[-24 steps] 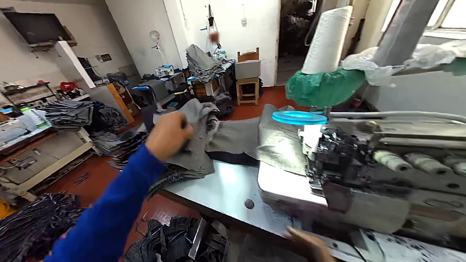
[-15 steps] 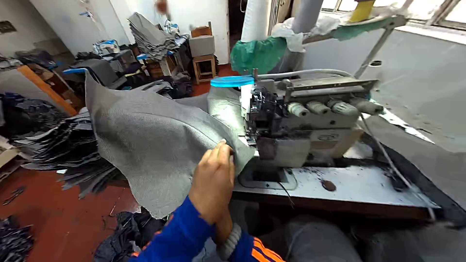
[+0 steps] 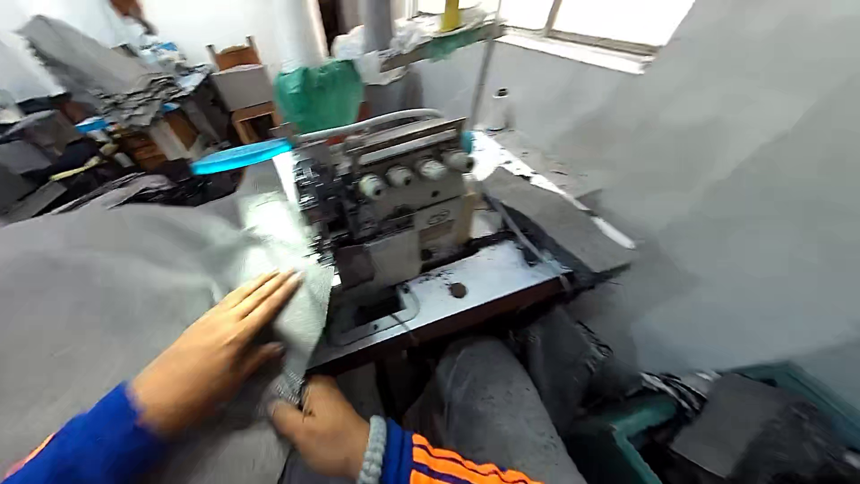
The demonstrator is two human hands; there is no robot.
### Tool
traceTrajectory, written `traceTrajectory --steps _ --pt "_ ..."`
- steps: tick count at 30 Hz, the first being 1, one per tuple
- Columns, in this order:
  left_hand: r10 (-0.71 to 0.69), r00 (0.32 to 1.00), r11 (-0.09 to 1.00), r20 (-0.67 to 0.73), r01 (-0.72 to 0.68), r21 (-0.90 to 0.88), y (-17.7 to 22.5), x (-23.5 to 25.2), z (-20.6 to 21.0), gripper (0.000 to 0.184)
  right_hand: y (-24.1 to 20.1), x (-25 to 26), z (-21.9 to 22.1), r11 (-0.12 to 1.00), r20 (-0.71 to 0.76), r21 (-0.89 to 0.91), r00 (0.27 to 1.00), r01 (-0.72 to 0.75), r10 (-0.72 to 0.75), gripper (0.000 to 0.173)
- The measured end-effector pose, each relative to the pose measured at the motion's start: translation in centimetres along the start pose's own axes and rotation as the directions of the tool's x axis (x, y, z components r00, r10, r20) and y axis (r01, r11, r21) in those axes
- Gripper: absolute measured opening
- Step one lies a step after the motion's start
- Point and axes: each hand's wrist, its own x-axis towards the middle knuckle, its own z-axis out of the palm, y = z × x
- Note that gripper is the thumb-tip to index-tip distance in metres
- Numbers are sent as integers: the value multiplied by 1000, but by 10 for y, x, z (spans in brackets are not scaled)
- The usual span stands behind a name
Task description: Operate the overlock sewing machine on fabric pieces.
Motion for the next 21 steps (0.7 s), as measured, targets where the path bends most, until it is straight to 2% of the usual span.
traceTrajectory --steps 1,2,3,4,5,6,7,9,10,12,13,15,17,19,21 --pt "-30 996 999 -84 31 12 -1 -13 12 67 1 -12 -24 980 10 -171 995 100 -100 31" --pt "-69 991 998 -118 70 7 2 -22 20 73 -2 -27 -55 908 -36 -391 983 152 -180 30" --pt "-111 988 994 -112 110 -12 5 -28 24 80 -5 -45 -91 800 -161 -594 960 92 -231 30" --pt "-151 982 988 -110 148 -32 8 -31 29 87 -6 -63 -131 655 -330 -755 889 -46 -318 29" --pt "-188 975 982 -119 184 -41 10 -30 32 92 -6 -80 -174 501 -452 -832 815 -238 -363 26" --pt "-219 965 976 -142 217 -30 13 -25 32 94 -8 -97 -213 380 -538 -831 761 -407 -362 27" --pt "-235 956 972 -175 233 -29 16 -17 29 94 -15 -110 -246 320 -631 -772 722 -549 -284 30" --pt "-227 946 974 -230 217 -69 11 6 20 84 -29 -124 -289 250 -742 -663 664 -706 -92 33" --pt "-219 941 975 -258 202 -89 4 19 19 76 -32 -126 -298 236 -753 -646 657 -726 -36 31" --pt "-223 913 974 -341 193 -121 -13 44 32 59 -32 -124 -307 209 -716 -688 696 -695 -42 21" --pt "-244 902 969 -356 209 -134 -17 51 38 59 -31 -123 -309 200 -692 -713 720 -672 -49 17" --pt "-282 895 959 -345 255 -122 -19 56 39 70 -31 -123 -314 235 -646 -753 758 -614 -90 14" --pt "-273 905 962 -327 249 -113 -19 55 37 67 -37 -128 -320 262 -564 -822 786 -505 -255 16" --pt "-234 930 967 -282 192 -169 -21 54 32 50 -48 -128 -322 169 -433 -900 784 -401 -446 20" --pt "-201 957 949 -209 137 -285 -24 52 24 29 -65 -116 -303 99 -365 -923 768 -371 -526 18"
